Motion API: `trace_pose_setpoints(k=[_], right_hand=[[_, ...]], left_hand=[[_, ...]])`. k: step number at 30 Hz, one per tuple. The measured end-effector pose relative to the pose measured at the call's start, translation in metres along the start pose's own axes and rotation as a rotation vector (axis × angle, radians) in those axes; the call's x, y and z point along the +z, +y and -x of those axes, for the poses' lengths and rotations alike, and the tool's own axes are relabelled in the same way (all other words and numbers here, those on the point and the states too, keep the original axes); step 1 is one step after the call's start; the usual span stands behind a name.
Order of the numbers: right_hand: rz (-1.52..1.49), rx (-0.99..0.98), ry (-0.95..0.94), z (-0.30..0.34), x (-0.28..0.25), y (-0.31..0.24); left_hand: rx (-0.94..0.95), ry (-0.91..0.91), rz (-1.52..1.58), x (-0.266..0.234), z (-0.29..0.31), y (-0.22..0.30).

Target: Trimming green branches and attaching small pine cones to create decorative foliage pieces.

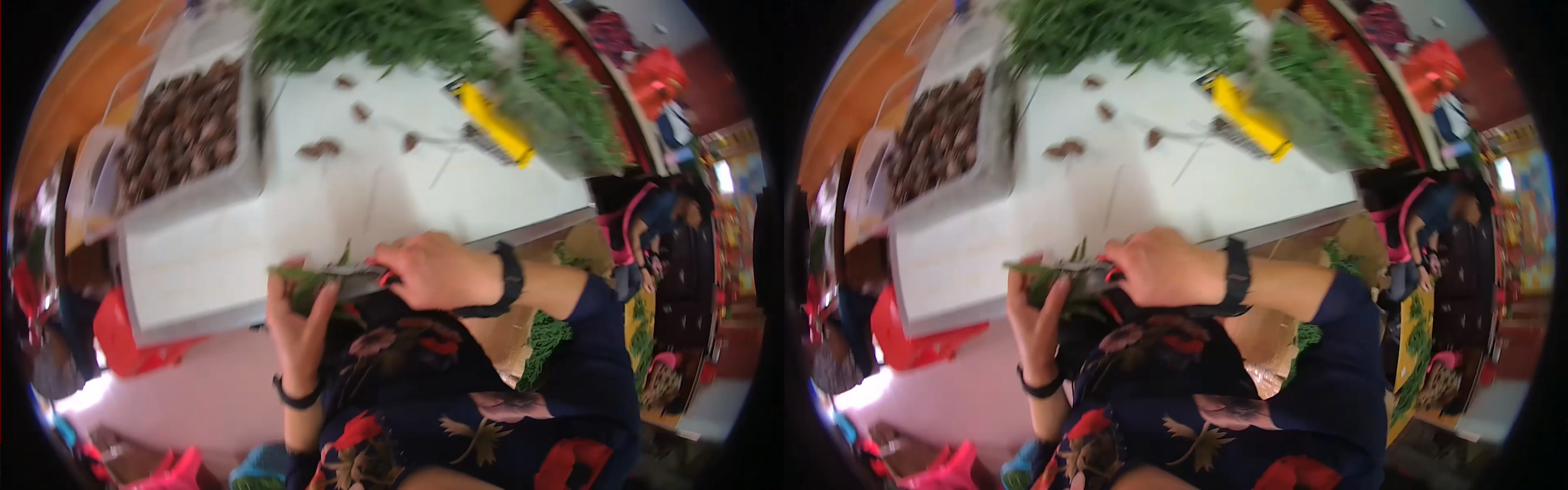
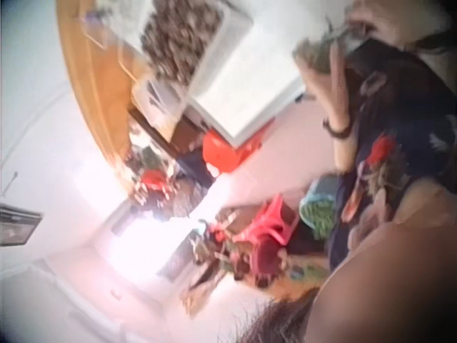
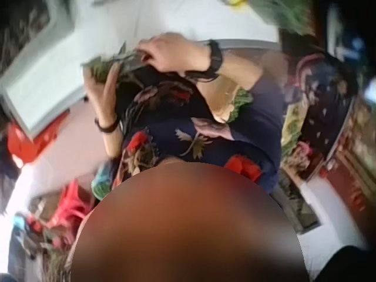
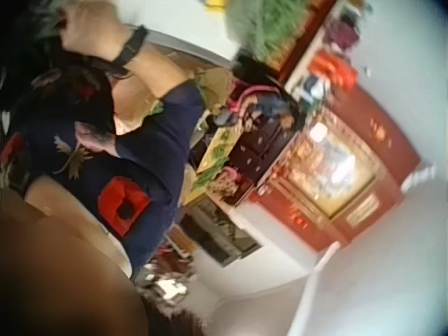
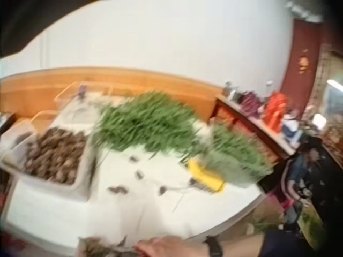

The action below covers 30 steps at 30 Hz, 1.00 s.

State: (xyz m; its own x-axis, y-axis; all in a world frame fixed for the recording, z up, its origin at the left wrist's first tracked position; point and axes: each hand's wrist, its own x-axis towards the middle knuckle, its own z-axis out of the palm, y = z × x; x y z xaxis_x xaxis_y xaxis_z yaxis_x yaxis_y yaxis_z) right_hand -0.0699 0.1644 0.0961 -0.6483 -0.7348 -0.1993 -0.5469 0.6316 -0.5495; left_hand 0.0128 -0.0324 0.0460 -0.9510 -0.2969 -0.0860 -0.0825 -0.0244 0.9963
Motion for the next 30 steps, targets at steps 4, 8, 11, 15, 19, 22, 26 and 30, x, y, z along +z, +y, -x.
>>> trace_pose_setpoints(k=[4, 8, 11, 15, 19, 22, 26, 30], right_hand=[[0.069, 0.012, 0.049, 0.010, 0.004, -0.005], [0.139, 0.049, 0.125, 0.024, 0.002, -0.011], [0.189, 0.064, 0.145, 0.029, 0.000, -0.011], [0.196, 0.138, 0.185, 0.042, -0.013, -0.006], [0.132, 0.308, 0.333, 0.070, -0.058, 0.003], [0.126, 0.425, 0.584, 0.089, -0.103, 0.028], [0.121, 0.622, 0.822, 0.114, -0.161, 0.089], [-0.169, 0.976, 0.729, 0.112, -0.203, 0.125]], left_hand=[[-0.033, -0.125, -0.050, -0.009, 0.003, -0.006], [0.005, -0.137, -0.271, 0.002, 0.010, 0.005], [0.201, -0.101, -0.383, 0.011, 0.011, -0.003], [0.231, -0.092, -0.232, 0.020, 0.013, 0.009], [0.294, -0.044, -0.180, 0.020, 0.003, -0.005], [0.285, 0.000, -0.211, 0.018, -0.008, -0.018], [0.219, 0.006, -0.212, 0.020, -0.020, -0.030], [0.311, 0.043, -0.298, 0.022, -0.024, -0.043]])
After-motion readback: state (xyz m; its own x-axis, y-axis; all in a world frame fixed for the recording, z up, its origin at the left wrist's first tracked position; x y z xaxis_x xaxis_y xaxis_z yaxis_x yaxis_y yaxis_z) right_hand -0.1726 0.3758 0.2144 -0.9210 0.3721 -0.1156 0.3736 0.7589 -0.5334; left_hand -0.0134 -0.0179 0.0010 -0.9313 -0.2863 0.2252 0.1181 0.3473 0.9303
